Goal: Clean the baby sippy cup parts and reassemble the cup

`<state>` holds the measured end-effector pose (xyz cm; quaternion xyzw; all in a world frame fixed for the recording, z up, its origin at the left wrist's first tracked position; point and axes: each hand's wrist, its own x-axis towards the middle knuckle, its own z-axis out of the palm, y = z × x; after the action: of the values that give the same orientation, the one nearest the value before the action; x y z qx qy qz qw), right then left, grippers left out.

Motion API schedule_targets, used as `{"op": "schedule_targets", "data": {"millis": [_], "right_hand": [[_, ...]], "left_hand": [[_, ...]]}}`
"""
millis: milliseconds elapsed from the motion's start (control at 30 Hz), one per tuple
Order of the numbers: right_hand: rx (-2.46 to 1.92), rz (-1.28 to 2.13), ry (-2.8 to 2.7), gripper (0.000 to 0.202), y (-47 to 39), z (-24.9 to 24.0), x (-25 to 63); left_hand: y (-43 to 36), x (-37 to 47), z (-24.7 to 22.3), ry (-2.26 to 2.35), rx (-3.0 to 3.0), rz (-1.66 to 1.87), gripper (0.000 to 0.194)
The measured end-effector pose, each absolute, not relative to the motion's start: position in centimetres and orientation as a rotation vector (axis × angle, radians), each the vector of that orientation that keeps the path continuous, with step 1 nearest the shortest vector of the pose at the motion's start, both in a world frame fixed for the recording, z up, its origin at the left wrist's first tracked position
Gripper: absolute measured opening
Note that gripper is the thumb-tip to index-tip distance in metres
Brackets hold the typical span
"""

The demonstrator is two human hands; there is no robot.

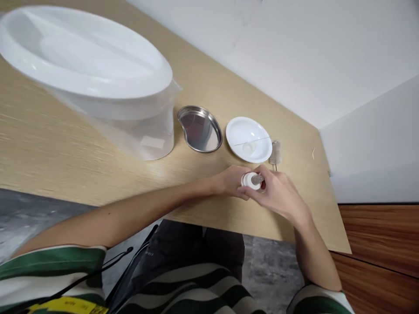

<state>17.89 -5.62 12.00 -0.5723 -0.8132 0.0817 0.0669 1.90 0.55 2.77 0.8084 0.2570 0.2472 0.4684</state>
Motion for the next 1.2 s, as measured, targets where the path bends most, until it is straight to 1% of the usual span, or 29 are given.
{"op": "schedule_targets", "data": {"millis": [100,333,467,567,633,700,767,867,900,967,1000,1033,1100,1167,1200], "right_hand": [[-1.657,0.133,-2.523,0.046,-5.1,11.4,18.0],[-1.212,0.047,-2.813,0.043,-4.2,11.5,19.1],[-1.07,0.211,-2.893,0.039,-3.7,11.9,19.4],[-0.999,0.431,-2.969,0.04,-3.3,13.4,19.6],[-1.026,0.595,-3.029,0.039,-3.2,14.7,19.6],[-1.116,0.667,-3.057,0.045,-3.3,15.7,19.3],[-1.316,0.526,-3.014,0.046,-3.7,16.0,18.5],[-1.664,0.104,-2.881,0.042,-4.4,15.5,17.2],[-1.702,0.037,-2.885,0.041,-4.6,15.4,16.9],[-1.568,0.092,-2.99,0.031,-4.9,15.7,16.6],[-1.42,0.176,-3.053,0.026,-5.0,16.0,16.6],[-1.268,0.255,-3.094,0.025,-5.2,16.4,16.6],[-1.135,0.296,-3.084,0.036,-5.5,16.9,16.4],[-1.334,0.155,-3.01,0.046,-5.8,16.5,15.9],[-1.5,0.032,-2.957,0.05,-5.9,16.0,15.6]], "left_hand": [[0.7,1.7,2.6,0.546,1.883,0.628,0.034],[1.1,1.7,2.1,0.448,1.839,0.644,0.033],[1.6,1.9,1.9,0.35,1.811,0.564,0.031],[1.8,1.6,1.9,0.304,1.806,0.458,0.028],[1.7,1.4,2.0,0.313,1.82,0.458,0.025],[1.6,1.3,2.1,0.317,1.807,0.491,0.025],[1.5,1.2,2.3,0.31,1.781,0.502,0.027],[1.3,1.2,2.6,0.351,1.801,0.489,0.026],[1.3,1.2,2.6,0.372,1.815,0.485,0.026],[1.2,1.3,2.5,0.403,1.829,0.504,0.026],[1.1,1.4,2.3,0.398,1.831,0.526,0.026],[1.2,1.5,2.2,0.383,1.836,0.559,0.026],[1.3,1.6,1.8,0.336,1.852,0.658,0.029],[1.5,1.6,1.5,0.308,1.881,0.69,0.029],[1.6,1.6,1.4,0.307,1.9,0.661,0.025]]}}
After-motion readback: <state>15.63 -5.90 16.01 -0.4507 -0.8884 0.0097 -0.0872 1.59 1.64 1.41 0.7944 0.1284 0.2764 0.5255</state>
